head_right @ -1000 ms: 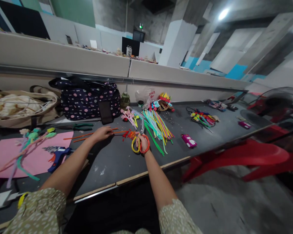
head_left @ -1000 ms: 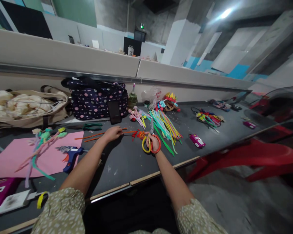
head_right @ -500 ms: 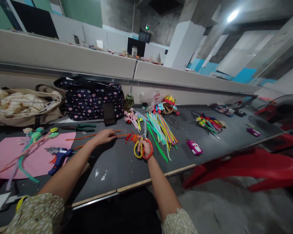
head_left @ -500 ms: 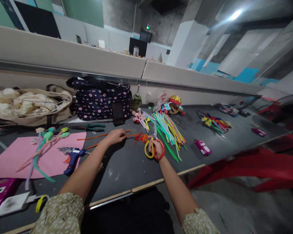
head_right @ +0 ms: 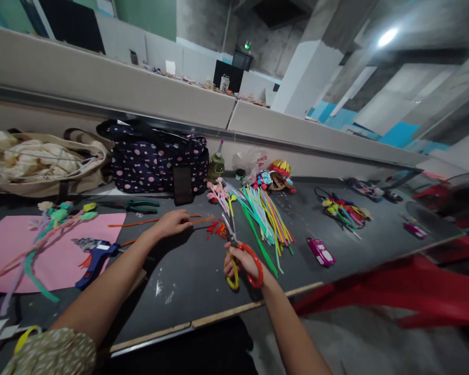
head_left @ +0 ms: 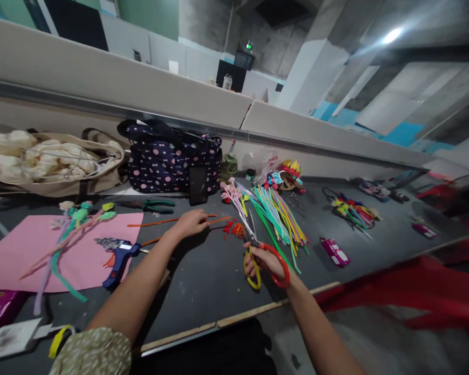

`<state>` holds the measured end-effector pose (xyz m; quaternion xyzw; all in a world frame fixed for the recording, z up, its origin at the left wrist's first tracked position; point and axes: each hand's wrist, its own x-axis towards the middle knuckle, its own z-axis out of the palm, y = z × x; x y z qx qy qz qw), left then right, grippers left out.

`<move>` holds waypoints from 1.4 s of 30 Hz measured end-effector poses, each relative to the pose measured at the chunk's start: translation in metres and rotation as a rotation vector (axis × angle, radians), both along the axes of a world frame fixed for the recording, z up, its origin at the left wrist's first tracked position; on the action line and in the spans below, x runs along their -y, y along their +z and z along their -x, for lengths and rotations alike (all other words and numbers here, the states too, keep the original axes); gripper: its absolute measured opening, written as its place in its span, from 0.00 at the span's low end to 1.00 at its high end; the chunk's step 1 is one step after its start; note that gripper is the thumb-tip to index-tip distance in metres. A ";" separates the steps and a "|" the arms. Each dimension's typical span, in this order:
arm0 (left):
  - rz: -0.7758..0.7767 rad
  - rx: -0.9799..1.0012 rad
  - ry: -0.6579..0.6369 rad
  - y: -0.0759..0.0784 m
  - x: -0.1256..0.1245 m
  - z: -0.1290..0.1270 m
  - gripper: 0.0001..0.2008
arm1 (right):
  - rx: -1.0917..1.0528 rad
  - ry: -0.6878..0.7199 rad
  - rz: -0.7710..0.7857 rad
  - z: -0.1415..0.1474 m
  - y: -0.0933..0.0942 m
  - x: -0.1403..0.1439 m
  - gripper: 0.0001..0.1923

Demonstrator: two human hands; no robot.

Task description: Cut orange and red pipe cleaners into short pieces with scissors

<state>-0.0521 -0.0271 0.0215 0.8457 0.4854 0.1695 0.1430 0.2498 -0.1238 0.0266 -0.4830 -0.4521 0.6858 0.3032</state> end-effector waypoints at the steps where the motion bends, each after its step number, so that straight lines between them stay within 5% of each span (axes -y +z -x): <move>1: 0.021 0.023 -0.003 0.000 0.000 0.000 0.13 | 0.044 0.012 0.039 0.000 0.001 0.002 0.20; 12: 0.372 0.298 -0.113 -0.010 0.000 -0.001 0.15 | 0.314 -0.052 0.045 0.028 -0.005 0.005 0.19; 19: 0.532 0.385 -0.200 -0.011 0.000 -0.003 0.15 | 0.363 0.066 0.068 0.028 -0.003 -0.001 0.20; 42: 0.741 0.456 -0.281 -0.001 0.008 -0.009 0.16 | 0.466 0.142 0.057 0.034 0.004 -0.007 0.18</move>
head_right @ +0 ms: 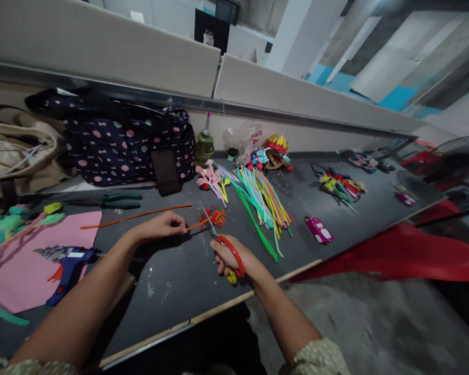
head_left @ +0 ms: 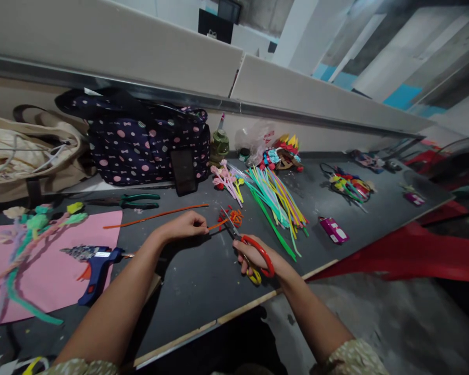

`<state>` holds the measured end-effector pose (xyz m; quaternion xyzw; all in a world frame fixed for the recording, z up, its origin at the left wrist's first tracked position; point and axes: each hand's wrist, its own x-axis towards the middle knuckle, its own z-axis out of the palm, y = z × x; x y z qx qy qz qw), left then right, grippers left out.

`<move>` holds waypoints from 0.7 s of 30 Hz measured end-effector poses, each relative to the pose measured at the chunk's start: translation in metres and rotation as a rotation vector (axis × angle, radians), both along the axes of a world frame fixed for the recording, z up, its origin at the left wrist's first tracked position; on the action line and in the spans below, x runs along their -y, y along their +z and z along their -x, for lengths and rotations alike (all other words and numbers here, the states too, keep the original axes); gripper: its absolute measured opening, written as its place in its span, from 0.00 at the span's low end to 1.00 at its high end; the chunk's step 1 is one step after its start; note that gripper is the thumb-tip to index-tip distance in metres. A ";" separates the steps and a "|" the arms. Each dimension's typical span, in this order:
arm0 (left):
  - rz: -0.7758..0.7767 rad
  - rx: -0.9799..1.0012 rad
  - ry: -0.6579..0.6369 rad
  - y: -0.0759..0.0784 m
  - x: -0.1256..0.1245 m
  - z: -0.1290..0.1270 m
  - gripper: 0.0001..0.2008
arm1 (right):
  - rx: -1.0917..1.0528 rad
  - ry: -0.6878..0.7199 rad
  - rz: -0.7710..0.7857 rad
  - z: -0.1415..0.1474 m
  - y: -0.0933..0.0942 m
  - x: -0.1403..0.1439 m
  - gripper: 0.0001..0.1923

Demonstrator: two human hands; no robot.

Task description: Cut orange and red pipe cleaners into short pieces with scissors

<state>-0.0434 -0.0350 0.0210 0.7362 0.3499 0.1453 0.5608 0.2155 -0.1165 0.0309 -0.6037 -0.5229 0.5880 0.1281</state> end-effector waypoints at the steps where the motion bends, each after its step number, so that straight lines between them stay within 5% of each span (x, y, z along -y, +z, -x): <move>1: 0.004 -0.002 -0.002 0.000 0.000 0.000 0.16 | 0.002 0.003 0.000 0.000 0.000 0.000 0.18; 21: -0.056 -0.126 -0.012 -0.004 -0.006 0.005 0.16 | 0.112 0.092 0.073 0.007 0.004 -0.014 0.22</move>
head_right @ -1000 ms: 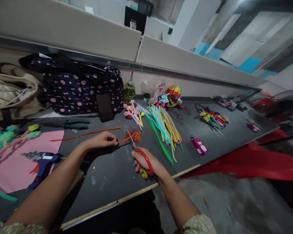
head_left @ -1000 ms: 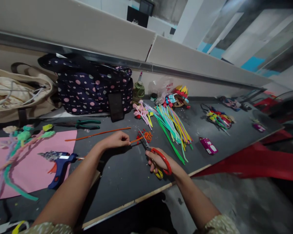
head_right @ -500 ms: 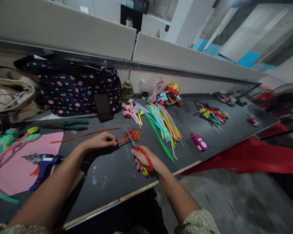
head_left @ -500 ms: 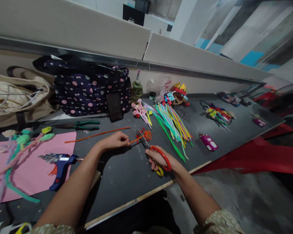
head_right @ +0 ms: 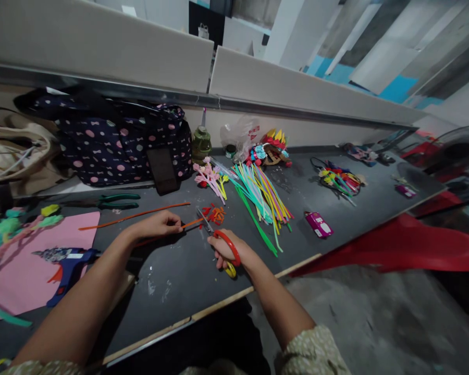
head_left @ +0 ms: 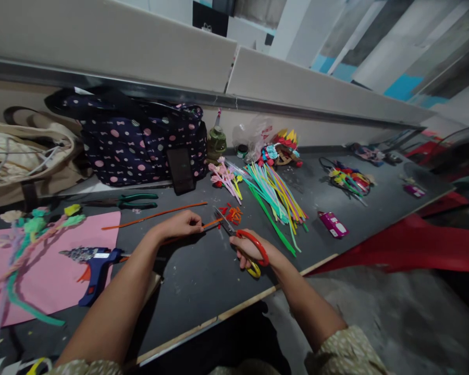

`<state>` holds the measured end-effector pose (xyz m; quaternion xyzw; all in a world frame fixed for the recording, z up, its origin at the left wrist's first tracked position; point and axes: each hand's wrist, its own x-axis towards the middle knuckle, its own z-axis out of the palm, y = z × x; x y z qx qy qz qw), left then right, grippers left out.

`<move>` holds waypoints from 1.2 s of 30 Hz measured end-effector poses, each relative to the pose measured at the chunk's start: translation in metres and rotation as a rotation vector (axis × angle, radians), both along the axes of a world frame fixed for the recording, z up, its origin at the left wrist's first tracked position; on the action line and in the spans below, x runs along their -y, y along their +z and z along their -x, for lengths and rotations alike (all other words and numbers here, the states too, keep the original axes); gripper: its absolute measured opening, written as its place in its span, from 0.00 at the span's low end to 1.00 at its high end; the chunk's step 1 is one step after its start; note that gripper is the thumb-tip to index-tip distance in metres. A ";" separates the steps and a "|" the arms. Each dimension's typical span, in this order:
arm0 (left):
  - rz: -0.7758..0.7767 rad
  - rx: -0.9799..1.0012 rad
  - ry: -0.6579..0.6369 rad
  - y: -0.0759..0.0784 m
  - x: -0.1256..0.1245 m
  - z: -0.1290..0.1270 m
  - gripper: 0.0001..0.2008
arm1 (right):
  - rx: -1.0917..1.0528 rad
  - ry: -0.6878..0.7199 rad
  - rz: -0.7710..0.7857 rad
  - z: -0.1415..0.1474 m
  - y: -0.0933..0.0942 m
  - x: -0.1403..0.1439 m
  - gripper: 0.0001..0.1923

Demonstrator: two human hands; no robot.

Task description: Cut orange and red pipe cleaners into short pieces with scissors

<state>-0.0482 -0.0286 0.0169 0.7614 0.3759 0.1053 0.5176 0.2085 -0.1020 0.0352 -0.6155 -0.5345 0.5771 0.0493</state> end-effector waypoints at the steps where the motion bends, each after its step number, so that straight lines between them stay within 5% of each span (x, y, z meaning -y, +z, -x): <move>1: -0.002 -0.004 0.006 0.000 0.000 0.000 0.16 | 0.012 0.006 0.005 0.001 0.000 -0.001 0.22; 17: -0.010 -0.016 -0.027 -0.001 -0.002 0.001 0.14 | 0.036 -0.011 0.040 0.008 0.000 -0.001 0.19; 28: -0.025 -0.046 -0.029 -0.003 -0.002 0.000 0.14 | 0.085 -0.006 -0.200 0.012 -0.013 0.007 0.13; 36: 0.002 0.003 -0.008 -0.003 -0.001 0.001 0.14 | -0.244 -0.209 -0.112 -0.008 -0.022 0.016 0.14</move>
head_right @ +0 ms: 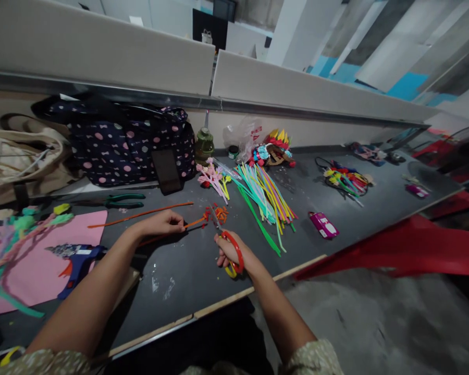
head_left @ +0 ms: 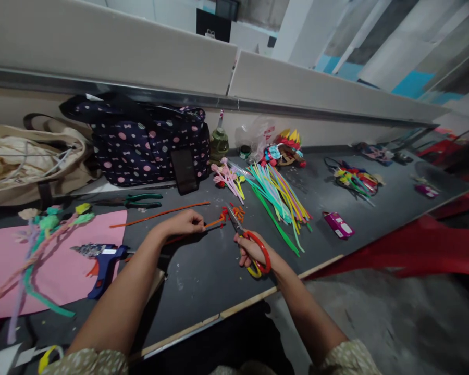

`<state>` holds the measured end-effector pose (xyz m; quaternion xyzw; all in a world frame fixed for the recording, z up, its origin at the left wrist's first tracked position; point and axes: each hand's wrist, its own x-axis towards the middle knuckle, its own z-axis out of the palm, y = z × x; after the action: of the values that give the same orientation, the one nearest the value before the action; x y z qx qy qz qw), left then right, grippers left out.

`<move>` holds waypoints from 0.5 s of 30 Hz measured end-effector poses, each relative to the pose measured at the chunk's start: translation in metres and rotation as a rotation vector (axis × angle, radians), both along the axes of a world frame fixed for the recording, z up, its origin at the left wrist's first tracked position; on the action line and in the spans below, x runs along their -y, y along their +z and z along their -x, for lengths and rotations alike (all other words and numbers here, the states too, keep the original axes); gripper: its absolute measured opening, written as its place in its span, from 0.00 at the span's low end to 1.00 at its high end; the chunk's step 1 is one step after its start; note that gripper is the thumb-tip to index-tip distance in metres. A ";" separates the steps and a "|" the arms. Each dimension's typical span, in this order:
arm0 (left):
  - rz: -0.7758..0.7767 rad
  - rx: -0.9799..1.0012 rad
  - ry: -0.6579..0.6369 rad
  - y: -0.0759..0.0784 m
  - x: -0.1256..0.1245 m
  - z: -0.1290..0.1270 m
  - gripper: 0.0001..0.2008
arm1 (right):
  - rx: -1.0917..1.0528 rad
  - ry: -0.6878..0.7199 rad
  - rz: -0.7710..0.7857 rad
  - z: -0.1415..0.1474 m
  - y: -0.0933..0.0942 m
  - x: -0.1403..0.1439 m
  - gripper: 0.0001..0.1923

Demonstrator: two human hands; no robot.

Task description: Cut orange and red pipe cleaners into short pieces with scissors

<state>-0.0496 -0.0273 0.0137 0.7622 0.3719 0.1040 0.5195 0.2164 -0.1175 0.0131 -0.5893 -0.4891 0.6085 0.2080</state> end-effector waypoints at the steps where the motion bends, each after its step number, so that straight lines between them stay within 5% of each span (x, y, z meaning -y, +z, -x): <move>1: -0.007 -0.001 -0.001 0.000 0.000 0.000 0.14 | -0.022 -0.005 0.003 -0.003 -0.001 0.002 0.15; 8: 0.004 0.010 0.006 0.001 0.002 -0.002 0.15 | -0.026 0.023 0.007 -0.006 -0.005 0.012 0.22; 15: 0.088 0.076 0.049 -0.004 0.000 0.003 0.18 | 0.024 0.085 0.059 -0.008 0.014 0.020 0.14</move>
<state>-0.0529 -0.0274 0.0097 0.7247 0.3748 0.1290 0.5636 0.2240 -0.1371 0.0268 -0.5813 -0.4979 0.6237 0.1587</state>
